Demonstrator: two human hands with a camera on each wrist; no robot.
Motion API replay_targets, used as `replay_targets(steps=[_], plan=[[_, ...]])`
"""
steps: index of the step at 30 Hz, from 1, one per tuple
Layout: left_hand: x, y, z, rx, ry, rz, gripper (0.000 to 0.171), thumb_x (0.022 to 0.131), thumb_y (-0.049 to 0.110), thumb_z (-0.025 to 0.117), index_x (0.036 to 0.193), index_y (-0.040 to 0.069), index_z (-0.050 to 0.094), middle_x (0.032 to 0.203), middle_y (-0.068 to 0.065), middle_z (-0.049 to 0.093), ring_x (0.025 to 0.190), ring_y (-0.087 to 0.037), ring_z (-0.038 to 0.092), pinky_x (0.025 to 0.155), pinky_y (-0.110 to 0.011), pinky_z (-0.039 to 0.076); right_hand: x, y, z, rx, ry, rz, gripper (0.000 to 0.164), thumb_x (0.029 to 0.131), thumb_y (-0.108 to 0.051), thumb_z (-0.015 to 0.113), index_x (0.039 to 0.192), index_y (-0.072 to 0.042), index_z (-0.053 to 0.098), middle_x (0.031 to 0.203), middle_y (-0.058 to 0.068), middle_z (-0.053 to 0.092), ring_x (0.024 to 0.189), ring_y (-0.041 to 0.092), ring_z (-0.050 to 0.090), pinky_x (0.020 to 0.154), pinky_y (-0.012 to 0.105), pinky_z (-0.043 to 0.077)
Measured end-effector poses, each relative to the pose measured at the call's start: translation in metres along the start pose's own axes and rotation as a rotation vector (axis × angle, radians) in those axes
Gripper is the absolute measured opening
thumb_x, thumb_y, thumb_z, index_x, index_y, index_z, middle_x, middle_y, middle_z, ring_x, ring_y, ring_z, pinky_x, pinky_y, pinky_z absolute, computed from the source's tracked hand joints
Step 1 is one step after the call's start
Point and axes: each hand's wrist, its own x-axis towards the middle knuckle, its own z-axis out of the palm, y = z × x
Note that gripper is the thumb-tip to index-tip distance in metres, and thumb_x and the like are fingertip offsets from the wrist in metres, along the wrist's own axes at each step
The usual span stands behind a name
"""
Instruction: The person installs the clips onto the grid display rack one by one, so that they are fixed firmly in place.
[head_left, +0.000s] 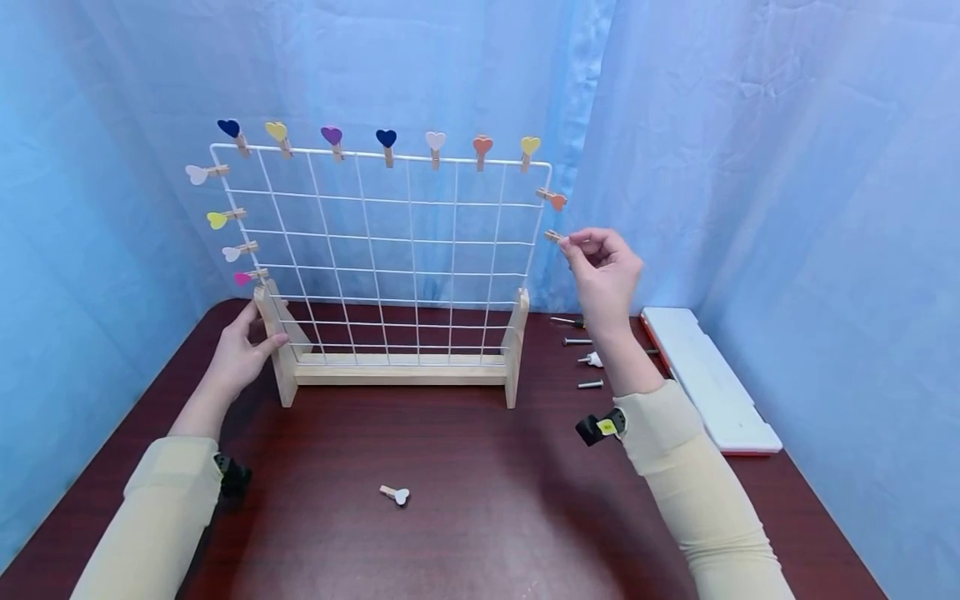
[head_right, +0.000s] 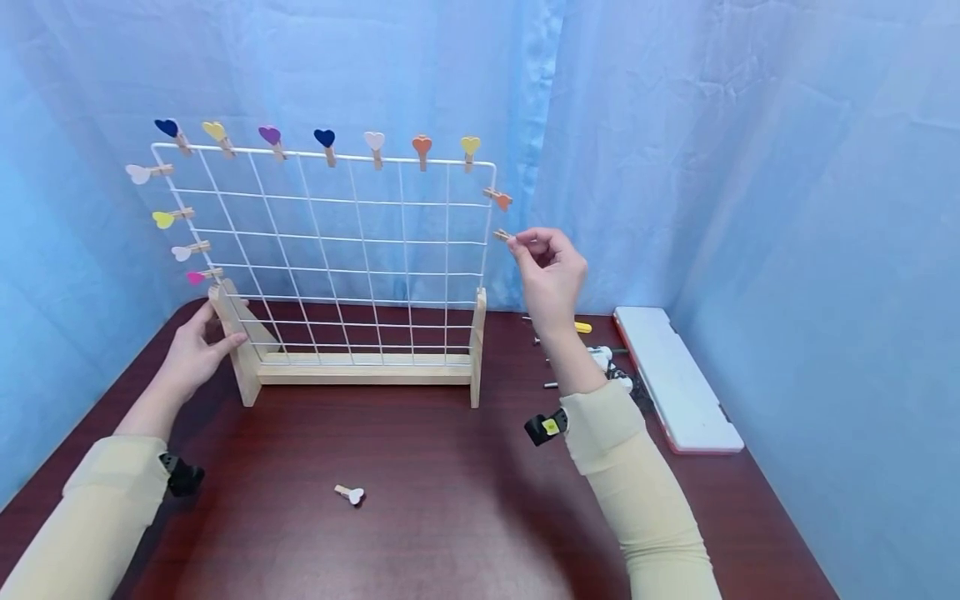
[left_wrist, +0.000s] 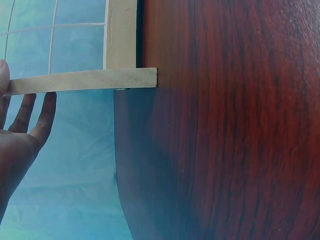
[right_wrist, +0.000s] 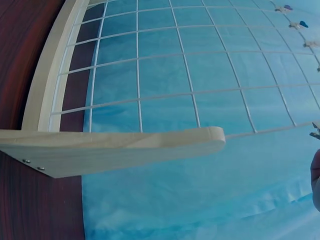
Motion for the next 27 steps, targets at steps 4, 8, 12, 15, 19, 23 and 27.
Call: replay_targets(steps=[4,8,12,15,19,23,27], plan=[[0.000,-0.001,0.001,0.003,0.002,-0.003,0.057,0.085,0.011,0.059,0.136,0.019,0.034,0.123,-0.017,0.049,0.107,-0.028,0.048,0.081,-0.050,0.044,0.001,0.004,0.008,-0.013,0.002,-0.007,0.016,0.075,-0.006,0.070,0.082,0.006,0.063,0.068,0.012,0.062,0.056,0.014,0.054,0.053,0.019,0.044],[0.000,-0.002,0.001,0.003,0.001,-0.003,0.057,0.086,0.017,0.059,0.137,0.021,0.033,0.123,-0.017,0.049,0.108,-0.029,0.048,0.081,-0.051,0.044,0.001,0.006,0.015,-0.032,-0.008,-0.025,0.011,0.076,-0.006,0.069,0.080,0.002,0.064,0.071,0.015,0.063,0.056,0.012,0.052,0.051,0.019,0.040],[0.000,-0.002,0.000,0.001,0.001,0.001,0.057,0.086,0.020,0.059,0.137,0.022,0.033,0.124,-0.017,0.048,0.108,-0.030,0.047,0.081,-0.052,0.044,0.000,0.006,0.017,-0.016,-0.037,-0.032,0.011,0.077,-0.002,0.067,0.082,0.005,0.062,0.076,0.018,0.063,0.064,0.014,0.057,0.057,0.020,0.044],[0.001,-0.002,0.000,0.011,0.003,0.002,0.057,0.085,0.018,0.059,0.136,0.021,0.034,0.123,-0.017,0.050,0.107,-0.028,0.048,0.080,-0.047,0.046,0.000,0.005,0.017,-0.017,-0.059,-0.026,0.016,0.076,-0.003,0.067,0.087,0.007,0.061,0.081,0.017,0.061,0.071,0.016,0.057,0.061,0.022,0.047],[0.001,-0.003,0.000,0.017,0.006,0.000,0.057,0.085,0.014,0.059,0.136,0.021,0.035,0.121,-0.016,0.051,0.105,-0.026,0.049,0.079,-0.045,0.046,-0.002,-0.002,0.012,-0.074,-0.104,-0.064,0.022,0.075,-0.006,0.070,0.093,0.005,0.062,0.087,0.013,0.056,0.075,0.022,0.051,0.059,0.023,0.046],[0.001,-0.003,0.000,0.004,0.005,0.006,0.056,0.085,0.015,0.059,0.136,0.021,0.034,0.123,-0.016,0.049,0.107,-0.028,0.048,0.081,-0.050,0.044,-0.009,-0.016,0.007,-0.118,-0.177,-0.171,0.024,0.073,-0.004,0.071,0.094,0.004,0.063,0.091,0.014,0.056,0.077,0.029,0.048,0.057,0.022,0.044],[0.001,-0.003,0.000,-0.004,0.004,0.010,0.056,0.085,0.022,0.059,0.136,0.021,0.034,0.125,-0.017,0.048,0.109,-0.030,0.046,0.084,-0.052,0.042,-0.029,-0.012,0.009,-0.125,-0.303,-0.252,0.025,0.071,-0.008,0.074,0.094,-0.004,0.065,0.088,0.007,0.060,0.071,0.022,0.051,0.055,0.023,0.044]])
